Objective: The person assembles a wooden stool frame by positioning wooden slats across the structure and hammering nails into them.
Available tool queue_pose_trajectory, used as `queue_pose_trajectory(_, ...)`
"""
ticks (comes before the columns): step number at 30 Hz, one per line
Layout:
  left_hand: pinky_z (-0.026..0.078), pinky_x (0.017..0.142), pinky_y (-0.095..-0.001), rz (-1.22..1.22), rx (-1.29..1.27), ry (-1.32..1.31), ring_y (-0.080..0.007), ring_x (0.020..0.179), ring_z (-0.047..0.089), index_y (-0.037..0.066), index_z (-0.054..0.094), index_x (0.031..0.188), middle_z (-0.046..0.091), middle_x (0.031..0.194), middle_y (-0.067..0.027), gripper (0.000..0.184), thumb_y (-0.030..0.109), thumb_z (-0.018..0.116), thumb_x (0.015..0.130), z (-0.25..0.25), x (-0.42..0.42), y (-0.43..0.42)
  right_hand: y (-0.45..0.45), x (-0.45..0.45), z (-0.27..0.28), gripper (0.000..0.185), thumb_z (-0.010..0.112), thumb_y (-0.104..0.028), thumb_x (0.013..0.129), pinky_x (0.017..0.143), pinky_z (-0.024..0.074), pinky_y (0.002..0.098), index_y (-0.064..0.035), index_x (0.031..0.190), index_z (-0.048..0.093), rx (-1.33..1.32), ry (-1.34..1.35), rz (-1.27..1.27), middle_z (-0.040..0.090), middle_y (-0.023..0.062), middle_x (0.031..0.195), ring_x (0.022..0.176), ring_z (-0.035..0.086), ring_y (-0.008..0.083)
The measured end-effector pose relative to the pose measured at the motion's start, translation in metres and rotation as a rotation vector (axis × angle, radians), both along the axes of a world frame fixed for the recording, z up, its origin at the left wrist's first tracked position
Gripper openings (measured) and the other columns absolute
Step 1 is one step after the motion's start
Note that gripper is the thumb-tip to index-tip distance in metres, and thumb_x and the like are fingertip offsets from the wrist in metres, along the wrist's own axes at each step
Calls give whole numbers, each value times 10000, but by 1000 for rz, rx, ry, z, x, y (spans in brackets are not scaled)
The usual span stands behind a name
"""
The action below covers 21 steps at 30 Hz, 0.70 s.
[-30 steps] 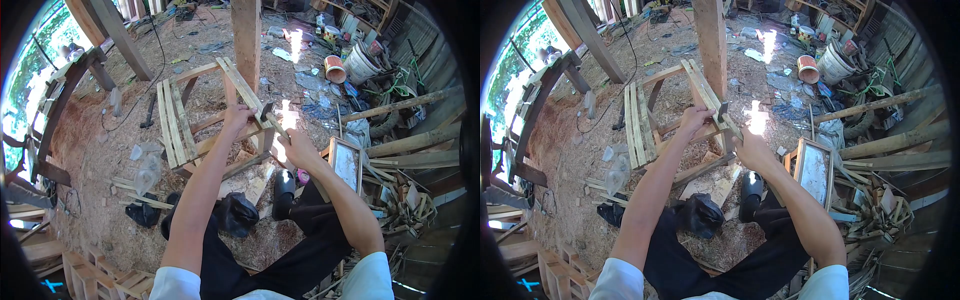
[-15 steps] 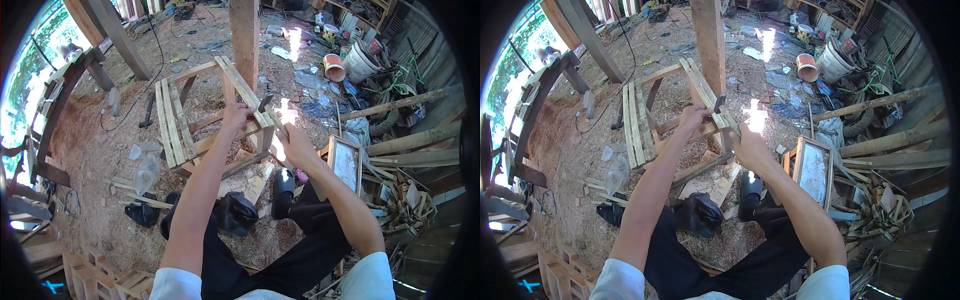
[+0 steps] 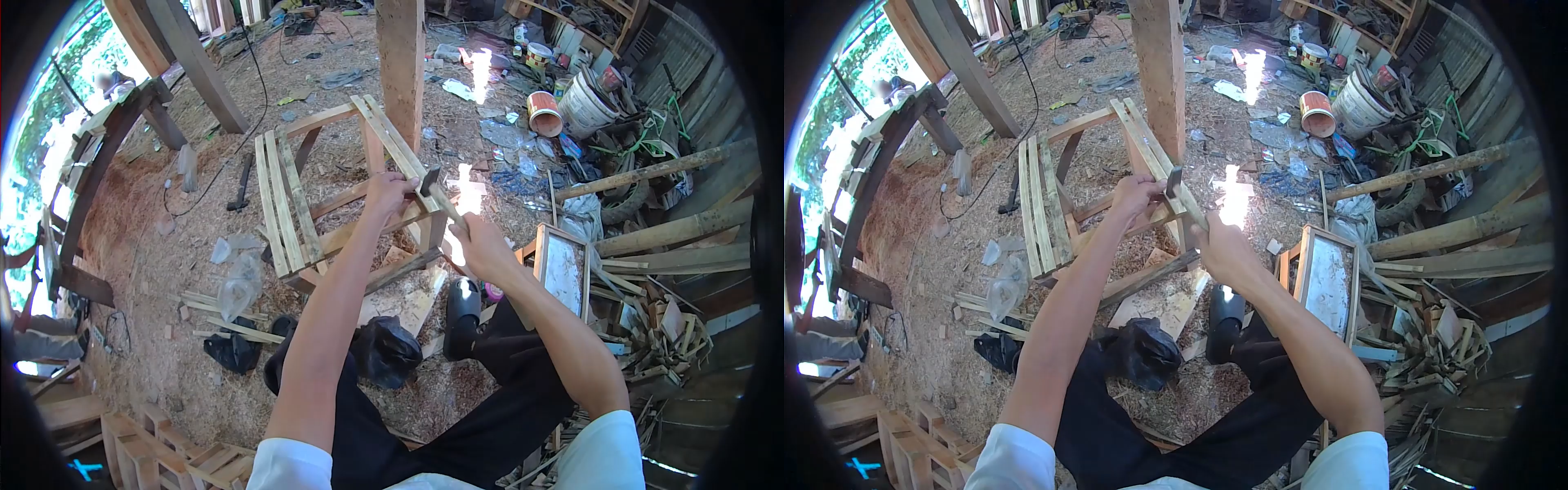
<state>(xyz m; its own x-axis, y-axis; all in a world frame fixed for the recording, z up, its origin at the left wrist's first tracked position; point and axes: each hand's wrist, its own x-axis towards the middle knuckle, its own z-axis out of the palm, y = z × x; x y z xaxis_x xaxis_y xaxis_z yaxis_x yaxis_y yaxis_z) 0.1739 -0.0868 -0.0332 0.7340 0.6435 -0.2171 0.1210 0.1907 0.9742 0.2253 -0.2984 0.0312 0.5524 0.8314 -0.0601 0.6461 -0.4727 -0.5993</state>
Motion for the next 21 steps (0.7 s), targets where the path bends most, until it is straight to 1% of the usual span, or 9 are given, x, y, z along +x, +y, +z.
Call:
queue_pose_trajectory(3, 502, 649, -266, -19, 58, -16, -151, 683, 631, -31, 666, 848, 655, 759, -78, 163, 128, 689, 817, -11, -1, 8, 3, -11, 32, 311, 435, -271, 955, 648, 415, 532, 37, 999, 442, 77, 32, -103, 587, 299, 751, 740, 569, 501)
queue_pose_trajectory(5, 499, 652, -269, -19, 268, 103, -149, 683, 633, -33, 658, 821, 654, 753, -85, 175, 139, 695, 815, -6, -3, 7, 1, -5, 11, 305, 439, -265, 952, 652, 415, 534, 37, 997, 442, 91, 8, -95, 587, 300, 760, 748, 570, 496)
queue_pose_trajectory(6, 499, 652, -269, -24, 270, 101, -149, 683, 633, -33, 658, 821, 654, 753, -85, 175, 139, 695, 815, -2, -4, 4, -1, 0, -5, 300, 437, -263, 953, 646, 411, 536, 35, 990, 439, 19, -23, -38, 584, 298, 746, 741, 571, 493)
queue_pose_trajectory(8, 493, 658, -272, 3, -18, 41, -144, 686, 631, -43, 661, 853, 654, 753, -89, 192, 141, 699, 812, 5, -3, -2, -4, 2, -13, 277, 433, -241, 950, 643, 414, 540, 35, 973, 434, -21, -67, 4, 576, 304, 725, 726, 568, 495)
queue_pose_trajectory(12, 495, 657, -270, -5, 33, 7, -146, 690, 635, -44, 663, 882, 657, 763, -94, 197, 138, 696, 814, 0, -5, 4, 0, -10, 29, 272, 432, -224, 942, 672, 427, 543, 45, 984, 434, 49, 85, -60, 574, 326, 751, 744, 563, 510)
queue_pose_trajectory(14, 503, 655, -265, -24, 303, 207, -143, 695, 638, -49, 659, 913, 661, 780, -94, 191, 114, 687, 817, 20, -11, -4, -1, -15, 35, 277, 429, -227, 943, 683, 428, 545, 46, 991, 437, 143, 7, -133, 572, 324, 747, 738, 562, 507)
queue_pose_trajectory(15, 503, 655, -265, -29, 301, 208, -143, 695, 638, -49, 659, 913, 661, 780, -94, 191, 114, 687, 817, 12, -9, -2, -2, -11, 16, 277, 429, -227, 943, 683, 428, 545, 46, 991, 437, 141, 9, -137, 572, 324, 747, 738, 562, 507)
queue_pose_trajectory(17, 509, 660, -269, -20, 20, 4, -150, 702, 639, -57, 660, 909, 665, 801, -93, 189, 103, 690, 813, -12, 1, 6, -7, 1, -33, 262, 450, -215, 949, 637, 399, 532, 42, 902, 470, 44, -167, 3, 560, 291, 688, 705, 544, 496)
queue_pose_trajectory(21, 509, 668, -272, -1, 34, -3, -155, 712, 638, -72, 658, 911, 666, 809, -97, 204, 102, 694, 810, -15, 4, 9, -5, -5, 10, 314, 409, -284, 966, 649, 414, 544, 26, 986, 463, 108, -60, -67, 573, 275, 673, 683, 572, 473)
